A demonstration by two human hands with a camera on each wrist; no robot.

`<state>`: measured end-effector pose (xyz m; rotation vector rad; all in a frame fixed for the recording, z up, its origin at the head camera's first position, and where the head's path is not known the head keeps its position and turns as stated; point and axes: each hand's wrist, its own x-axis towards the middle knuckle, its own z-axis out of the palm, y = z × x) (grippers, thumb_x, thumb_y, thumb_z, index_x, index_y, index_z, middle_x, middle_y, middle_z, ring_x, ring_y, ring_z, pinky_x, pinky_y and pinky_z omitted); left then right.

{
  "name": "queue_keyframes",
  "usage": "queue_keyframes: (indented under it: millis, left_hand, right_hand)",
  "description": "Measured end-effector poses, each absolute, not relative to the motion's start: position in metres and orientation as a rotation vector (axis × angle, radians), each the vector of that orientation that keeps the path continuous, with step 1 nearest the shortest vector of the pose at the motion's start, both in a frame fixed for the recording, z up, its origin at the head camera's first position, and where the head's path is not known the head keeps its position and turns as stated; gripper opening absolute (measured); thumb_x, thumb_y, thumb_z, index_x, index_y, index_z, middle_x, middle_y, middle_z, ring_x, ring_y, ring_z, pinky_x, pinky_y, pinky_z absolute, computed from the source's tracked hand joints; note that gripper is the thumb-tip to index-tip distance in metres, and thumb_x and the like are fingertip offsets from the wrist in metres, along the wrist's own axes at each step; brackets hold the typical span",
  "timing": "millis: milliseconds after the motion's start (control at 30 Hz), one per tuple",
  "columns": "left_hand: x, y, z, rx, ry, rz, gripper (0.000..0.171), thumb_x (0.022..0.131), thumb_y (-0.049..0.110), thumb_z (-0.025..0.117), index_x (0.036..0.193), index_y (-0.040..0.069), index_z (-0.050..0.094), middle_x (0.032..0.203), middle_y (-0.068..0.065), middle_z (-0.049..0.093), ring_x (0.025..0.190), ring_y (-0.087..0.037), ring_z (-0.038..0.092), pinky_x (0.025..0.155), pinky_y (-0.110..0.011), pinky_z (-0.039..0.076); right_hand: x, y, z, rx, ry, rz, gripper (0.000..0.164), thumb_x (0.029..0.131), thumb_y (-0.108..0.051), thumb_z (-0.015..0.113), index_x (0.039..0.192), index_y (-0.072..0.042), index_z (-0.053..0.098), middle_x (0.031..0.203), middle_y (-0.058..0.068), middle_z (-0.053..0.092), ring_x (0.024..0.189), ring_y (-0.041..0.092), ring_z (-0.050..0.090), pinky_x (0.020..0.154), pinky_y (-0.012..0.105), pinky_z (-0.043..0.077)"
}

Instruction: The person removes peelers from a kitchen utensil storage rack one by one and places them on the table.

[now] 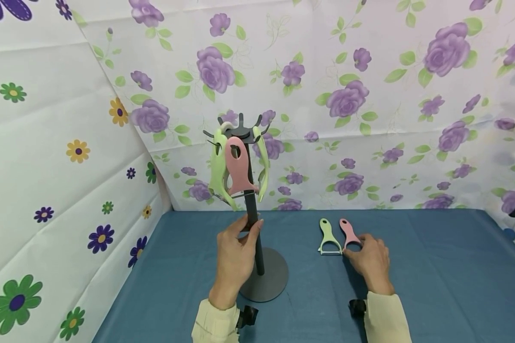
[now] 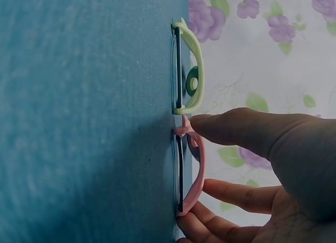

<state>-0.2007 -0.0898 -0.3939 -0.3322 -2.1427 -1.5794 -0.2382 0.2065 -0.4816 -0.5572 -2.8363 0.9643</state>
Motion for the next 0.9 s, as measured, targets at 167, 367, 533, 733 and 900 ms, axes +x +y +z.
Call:
queue_keyframes:
  millis: [167, 367, 533, 733, 900]
  left_hand:
    - [-0.2002, -0.0897, -0.3945, -0.323, -2.152, -1.581, 0.021, 0.103, 0.027, 0.064, 0.116, 0.014, 0.075, 0.099, -0.009, 0.073, 0.099, -0.023, 0.075, 0.085, -0.028, 0.063]
    - [-0.1996, -0.0897, -0.3944, -0.331, -2.149, -1.580, 0.021, 0.103, 0.027, 0.064, 0.116, 0.015, 0.075, 0.099, -0.009, 0.073, 0.099, -0.026, 0.074, 0.085, -0.028, 0.063]
    - [-0.2001, -0.0898, -0.3941, -0.326, -2.156, -1.576, 0.021, 0.102, 0.028, 0.064, 0.116, 0.015, 0.074, 0.100, -0.008, 0.074, 0.098, -0.023, 0.074, 0.085, -0.028, 0.063]
    - [-0.1997, -0.0899, -0.3920, -0.287, -2.169, -1.552, 0.021, 0.102, 0.029, 0.066, 0.111, 0.011, 0.073, 0.099, -0.007, 0.074, 0.095, -0.015, 0.073, 0.083, -0.029, 0.064]
    - [-0.1989, -0.0886, -0.3927, -0.292, -2.169, -1.556, 0.019, 0.102, 0.029, 0.065, 0.110, 0.013, 0.072, 0.099, -0.007, 0.074, 0.095, -0.018, 0.074, 0.084, -0.028, 0.064]
  right_hand:
    - [-0.2380, 0.2075, -0.4816, -0.548, -2.834, 0.967, 0.065, 0.088, -0.022, 0.077, 0.138, 0.012, 0.051, 0.134, 0.037, 0.051, 0.128, 0.054, 0.041, 0.105, 0.067, 0.039]
    - [-0.2378, 0.2076, -0.4814, -0.550, -2.836, 0.973, 0.066, 0.089, -0.023, 0.076, 0.139, 0.012, 0.051, 0.134, 0.038, 0.051, 0.129, 0.055, 0.041, 0.106, 0.068, 0.039]
    - [-0.2391, 0.2068, -0.4822, -0.554, -2.810, 0.944, 0.065, 0.089, -0.023, 0.076, 0.138, 0.012, 0.052, 0.132, 0.037, 0.053, 0.125, 0.054, 0.046, 0.102, 0.067, 0.042]
    - [-0.2398, 0.2059, -0.4808, -0.525, -2.781, 0.954, 0.063, 0.091, -0.023, 0.074, 0.139, 0.011, 0.052, 0.128, 0.037, 0.054, 0.120, 0.053, 0.049, 0.098, 0.066, 0.045]
    - [-0.2375, 0.2069, -0.4795, -0.531, -2.771, 0.992, 0.063, 0.091, -0.022, 0.074, 0.140, 0.010, 0.051, 0.126, 0.036, 0.054, 0.119, 0.051, 0.049, 0.095, 0.065, 0.046]
